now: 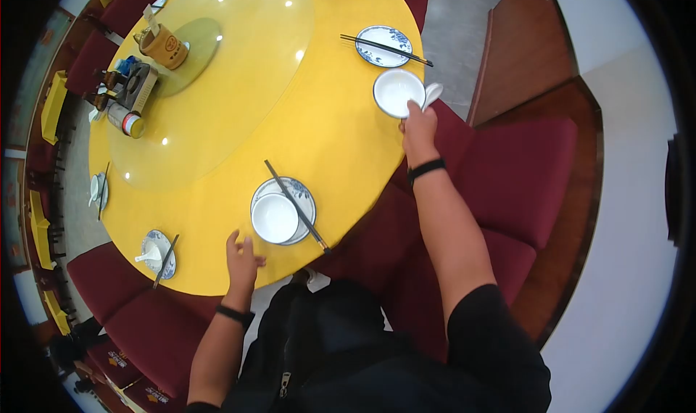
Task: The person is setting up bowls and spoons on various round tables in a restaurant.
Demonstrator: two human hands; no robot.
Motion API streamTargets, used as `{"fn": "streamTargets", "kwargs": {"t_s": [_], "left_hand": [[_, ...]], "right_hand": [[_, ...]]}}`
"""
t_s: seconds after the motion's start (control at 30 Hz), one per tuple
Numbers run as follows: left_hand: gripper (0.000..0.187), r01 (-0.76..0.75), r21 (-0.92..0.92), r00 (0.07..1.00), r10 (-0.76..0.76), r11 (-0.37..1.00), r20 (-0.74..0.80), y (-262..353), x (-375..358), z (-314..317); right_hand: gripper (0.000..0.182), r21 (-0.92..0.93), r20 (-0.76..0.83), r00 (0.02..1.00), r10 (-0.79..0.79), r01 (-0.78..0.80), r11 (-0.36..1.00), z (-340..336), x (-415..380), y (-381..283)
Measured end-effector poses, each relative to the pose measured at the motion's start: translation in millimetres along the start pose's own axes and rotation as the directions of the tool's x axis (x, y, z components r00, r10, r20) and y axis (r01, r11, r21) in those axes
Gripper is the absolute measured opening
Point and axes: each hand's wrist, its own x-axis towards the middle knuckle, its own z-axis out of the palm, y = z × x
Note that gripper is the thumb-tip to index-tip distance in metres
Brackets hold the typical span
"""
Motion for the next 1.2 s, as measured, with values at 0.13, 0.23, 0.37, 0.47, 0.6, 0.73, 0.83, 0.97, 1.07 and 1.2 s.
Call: {"fn": "streamTargets", "kwargs": {"t_s": [0.13,0.23,0.37,0.47,0.6,0.73,0.83,0.97,1.07,1.2], "left_hand": [[0.051,0.09,0.046,0.992,-0.085,0.995,-0.095,-32,-36,-44],[0.048,0.202,-0.021,0.966,-0.203,0.979,-0.159,-67,-63,-77],[0.048,0.268,-0.041,0.937,-0.27,0.963,-0.221,-85,-94,-100],[0.05,0.31,-0.051,0.906,-0.311,0.949,-0.286,-84,-103,-106],[0.051,0.302,-0.044,0.904,-0.301,0.952,-0.304,-85,-108,-110],[0.052,0.304,-0.009,0.911,-0.293,0.953,-0.289,-88,-114,-113],[0.052,0.316,-0.017,0.902,-0.306,0.948,-0.304,-93,-116,-115],[0.053,0.328,0.002,0.902,-0.313,0.945,-0.297,-89,-115,-112],[0.053,0.291,0.021,0.921,-0.274,0.957,-0.277,-93,-114,-111],[0.052,0.293,0.032,0.921,-0.274,0.955,-0.276,-87,-112,-108]], "right_hand": [[0.015,-0.007,-0.053,0.998,0.014,-0.015,1.0,45,63,-8],[0.017,-0.03,-0.103,0.991,0.089,-0.092,0.995,67,94,-4],[0.019,-0.047,-0.152,0.979,0.133,-0.142,0.989,81,116,1],[0.032,-0.085,-0.154,0.986,0.07,-0.084,0.993,81,133,10],[0.038,-0.206,-0.208,0.978,-0.021,-0.023,0.978,87,159,25],[0.045,-0.326,-0.196,0.974,-0.117,0.048,0.944,87,154,17],[0.048,-0.387,-0.171,0.97,-0.174,0.096,0.917,87,150,7],[0.055,-0.54,-0.186,0.955,-0.23,0.096,0.836,83,161,4],[0.05,-0.566,-0.172,0.92,-0.353,0.2,0.799,72,162,6],[0.042,-0.742,0.052,0.904,-0.424,0.319,0.59,65,130,-25]]}}
